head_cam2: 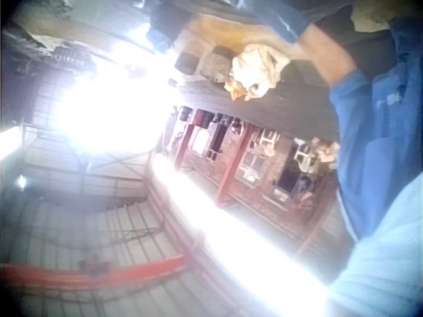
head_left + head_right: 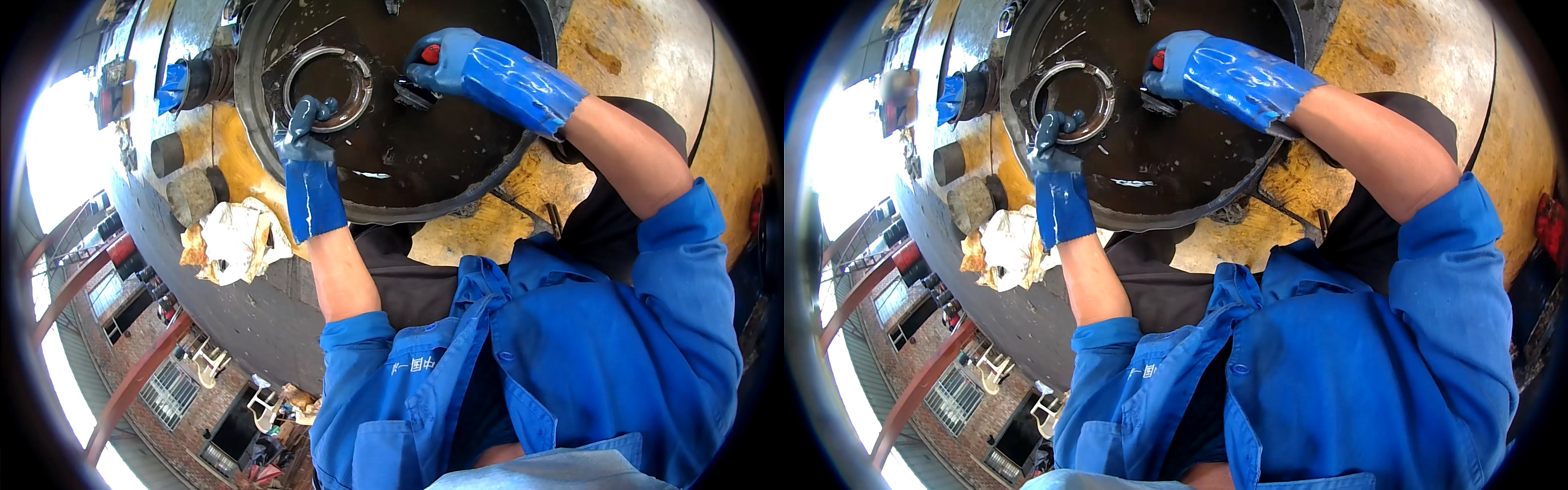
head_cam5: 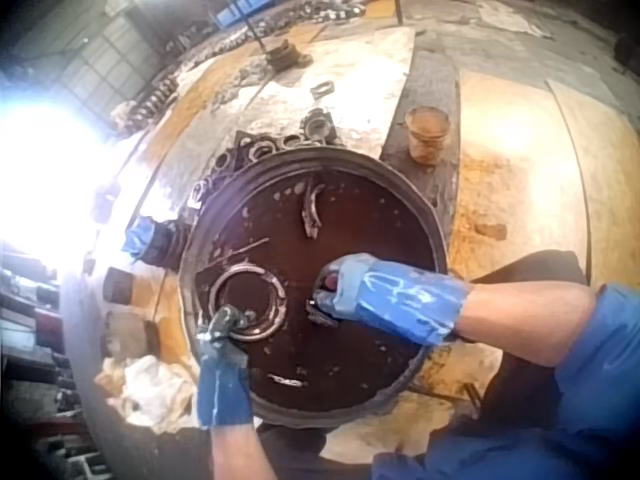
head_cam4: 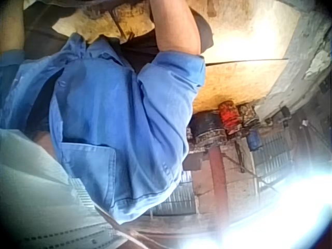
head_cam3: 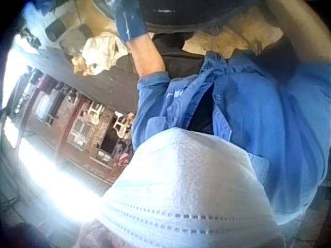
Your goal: The person cleans metal mechanical parts, including a bearing and a housing, by scrubbing them with a brush inside a tub of dark liquid, turning the parts over to reach all sides.
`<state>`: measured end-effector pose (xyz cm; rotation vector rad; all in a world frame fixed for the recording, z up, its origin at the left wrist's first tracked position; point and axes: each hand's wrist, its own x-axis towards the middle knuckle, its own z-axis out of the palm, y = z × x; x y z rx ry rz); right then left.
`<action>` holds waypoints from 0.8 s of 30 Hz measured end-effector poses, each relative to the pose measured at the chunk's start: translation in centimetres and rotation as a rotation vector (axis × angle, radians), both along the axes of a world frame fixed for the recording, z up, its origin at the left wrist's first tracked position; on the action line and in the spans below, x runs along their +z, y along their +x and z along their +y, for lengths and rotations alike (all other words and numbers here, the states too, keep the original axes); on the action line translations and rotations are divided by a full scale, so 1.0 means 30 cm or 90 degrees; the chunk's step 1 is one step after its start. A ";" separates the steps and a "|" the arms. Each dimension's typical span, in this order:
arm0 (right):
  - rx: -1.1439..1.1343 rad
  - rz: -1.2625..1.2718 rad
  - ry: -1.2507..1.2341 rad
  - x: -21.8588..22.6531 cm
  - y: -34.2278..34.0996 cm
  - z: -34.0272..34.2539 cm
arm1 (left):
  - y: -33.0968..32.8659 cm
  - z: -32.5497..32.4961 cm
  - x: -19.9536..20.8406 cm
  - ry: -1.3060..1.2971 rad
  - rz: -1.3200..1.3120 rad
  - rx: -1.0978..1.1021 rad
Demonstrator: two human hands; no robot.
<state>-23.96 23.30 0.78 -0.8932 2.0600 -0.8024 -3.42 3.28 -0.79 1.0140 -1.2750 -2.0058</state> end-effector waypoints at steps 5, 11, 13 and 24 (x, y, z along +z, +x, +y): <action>0.034 0.006 -0.003 0.008 0.004 0.010 | 0.026 -0.035 -0.025 0.102 0.030 -0.023; 0.041 0.027 0.016 0.005 0.012 0.016 | 0.024 -0.045 -0.016 0.117 0.065 -0.083; 0.030 0.006 0.021 0.012 0.012 0.022 | 0.023 -0.042 -0.014 0.126 0.065 -0.086; 0.030 0.013 0.027 0.019 0.006 0.016 | 0.031 -0.065 -0.029 0.118 0.024 -0.057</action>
